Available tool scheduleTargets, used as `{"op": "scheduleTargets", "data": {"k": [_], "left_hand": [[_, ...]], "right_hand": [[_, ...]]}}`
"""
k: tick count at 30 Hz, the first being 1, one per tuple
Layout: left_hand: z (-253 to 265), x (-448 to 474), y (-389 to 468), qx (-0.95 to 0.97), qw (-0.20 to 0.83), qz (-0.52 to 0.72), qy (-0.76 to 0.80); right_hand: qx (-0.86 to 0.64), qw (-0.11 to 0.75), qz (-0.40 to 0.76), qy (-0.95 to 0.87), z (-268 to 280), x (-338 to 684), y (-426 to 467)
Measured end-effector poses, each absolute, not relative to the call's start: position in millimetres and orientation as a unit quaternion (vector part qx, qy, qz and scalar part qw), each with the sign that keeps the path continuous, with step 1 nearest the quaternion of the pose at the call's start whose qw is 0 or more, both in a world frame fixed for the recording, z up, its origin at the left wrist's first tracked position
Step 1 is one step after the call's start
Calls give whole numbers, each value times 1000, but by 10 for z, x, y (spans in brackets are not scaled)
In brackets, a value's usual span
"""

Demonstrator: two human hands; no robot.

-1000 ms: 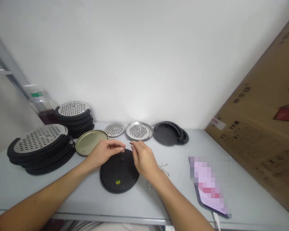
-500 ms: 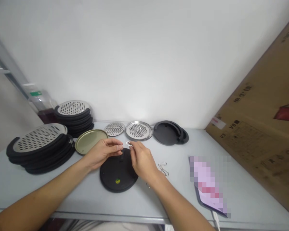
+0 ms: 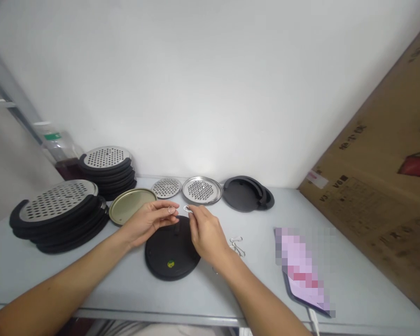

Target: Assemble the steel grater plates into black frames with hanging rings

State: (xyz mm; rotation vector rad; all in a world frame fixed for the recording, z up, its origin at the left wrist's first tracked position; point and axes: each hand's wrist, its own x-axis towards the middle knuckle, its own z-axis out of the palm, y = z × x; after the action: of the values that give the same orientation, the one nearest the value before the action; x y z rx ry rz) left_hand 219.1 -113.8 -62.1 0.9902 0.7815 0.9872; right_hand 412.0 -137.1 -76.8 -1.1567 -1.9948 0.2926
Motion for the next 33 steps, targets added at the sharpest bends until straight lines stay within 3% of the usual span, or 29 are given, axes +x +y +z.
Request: {"op": "scheduleTargets", "data": {"k": [8,22,29,33], "left_hand": [[-687,2226,-1170,579,576,406,410],[-666,2245,-1179,626,498,425,424],[-648,2300,-1309,756,236,447,415],[-688,2296,-1329,799,163,413,406]], "right_hand": [[-457,385,122,-793,-768,4120,-1364],[-464,354,138,-800,-763,4112,-1361],[-450,353,211,-792,-721,4094,-1378],[-441,358,261,-781,-697,4071,-1397]]}}
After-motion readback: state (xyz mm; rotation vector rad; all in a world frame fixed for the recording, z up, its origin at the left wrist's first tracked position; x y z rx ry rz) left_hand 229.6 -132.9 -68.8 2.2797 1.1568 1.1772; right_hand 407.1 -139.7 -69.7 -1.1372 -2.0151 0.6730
